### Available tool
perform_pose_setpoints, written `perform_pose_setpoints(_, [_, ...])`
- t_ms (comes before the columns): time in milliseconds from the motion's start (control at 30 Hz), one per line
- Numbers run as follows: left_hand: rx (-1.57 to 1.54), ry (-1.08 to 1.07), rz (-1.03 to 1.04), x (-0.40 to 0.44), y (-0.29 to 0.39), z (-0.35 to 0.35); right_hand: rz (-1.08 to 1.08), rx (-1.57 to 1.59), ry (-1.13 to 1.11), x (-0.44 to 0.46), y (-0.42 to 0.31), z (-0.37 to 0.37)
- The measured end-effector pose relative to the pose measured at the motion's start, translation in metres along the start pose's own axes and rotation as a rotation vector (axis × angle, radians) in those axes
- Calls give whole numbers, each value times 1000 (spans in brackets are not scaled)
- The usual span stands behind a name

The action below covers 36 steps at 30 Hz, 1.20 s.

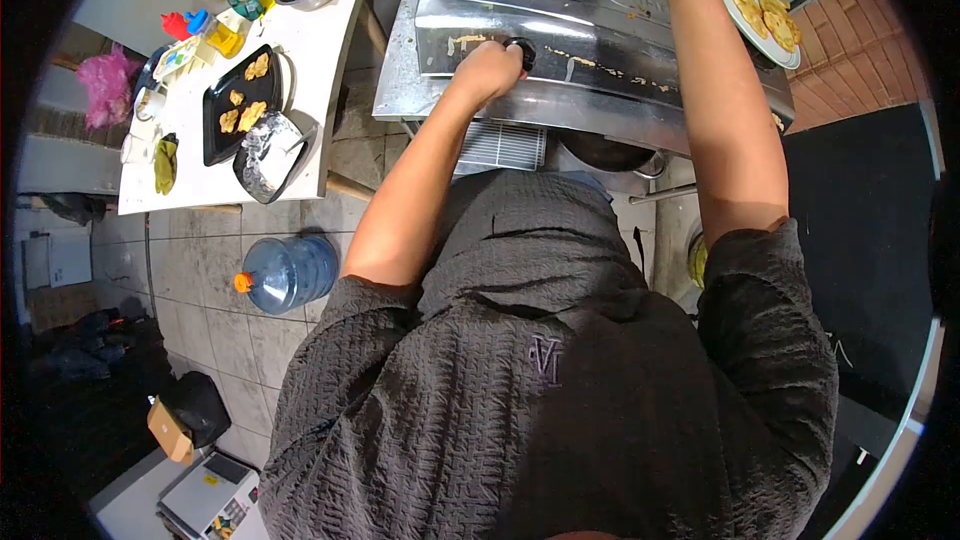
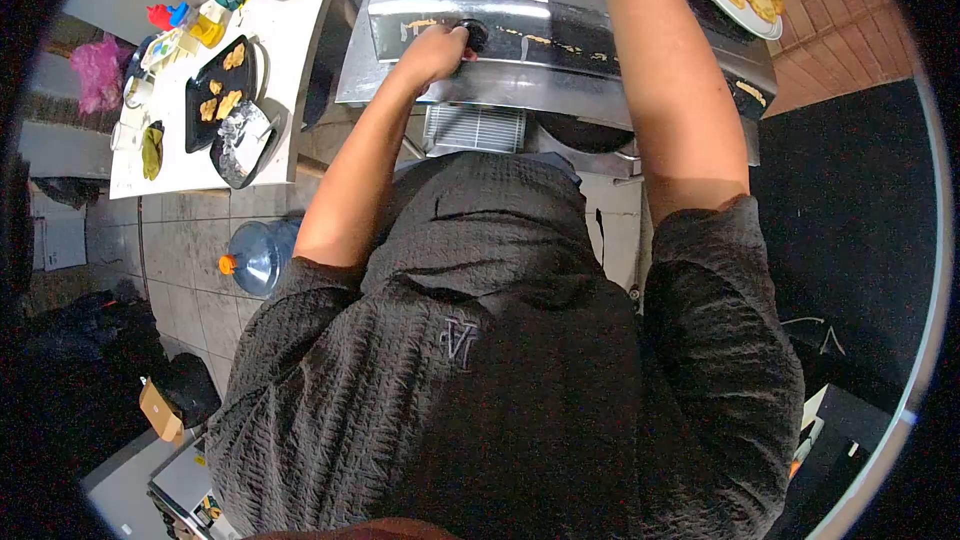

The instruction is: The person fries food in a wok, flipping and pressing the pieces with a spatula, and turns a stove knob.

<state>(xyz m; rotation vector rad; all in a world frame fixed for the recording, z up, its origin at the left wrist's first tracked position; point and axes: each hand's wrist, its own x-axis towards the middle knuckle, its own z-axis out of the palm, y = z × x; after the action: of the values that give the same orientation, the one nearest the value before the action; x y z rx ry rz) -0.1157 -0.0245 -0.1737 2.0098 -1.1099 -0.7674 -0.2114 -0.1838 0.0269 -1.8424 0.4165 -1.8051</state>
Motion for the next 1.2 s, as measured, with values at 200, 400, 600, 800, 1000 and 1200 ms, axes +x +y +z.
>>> perform_pose_setpoints(200, [-74,-36,-23,-5,4,-4,-28,-59,16,4,10,3])
perform_pose_setpoints(400, [-40,-49,-9,-10,9,-12,-48,-65,2,12,20,3])
perform_pose_setpoints(600, [-25,-26,-208,-22,14,-66,150,-208,-75,36,11,-5])
perform_pose_setpoints(800, [20,274,-253,-45,69,-143,293,-362,-202,62,14,-8])
perform_pose_setpoints(1000, [-85,395,-67,-36,91,-174,186,-477,-344,54,49,6])
perform_pose_setpoints(1200, [-232,379,79,-25,80,-180,96,-481,-311,37,53,24])
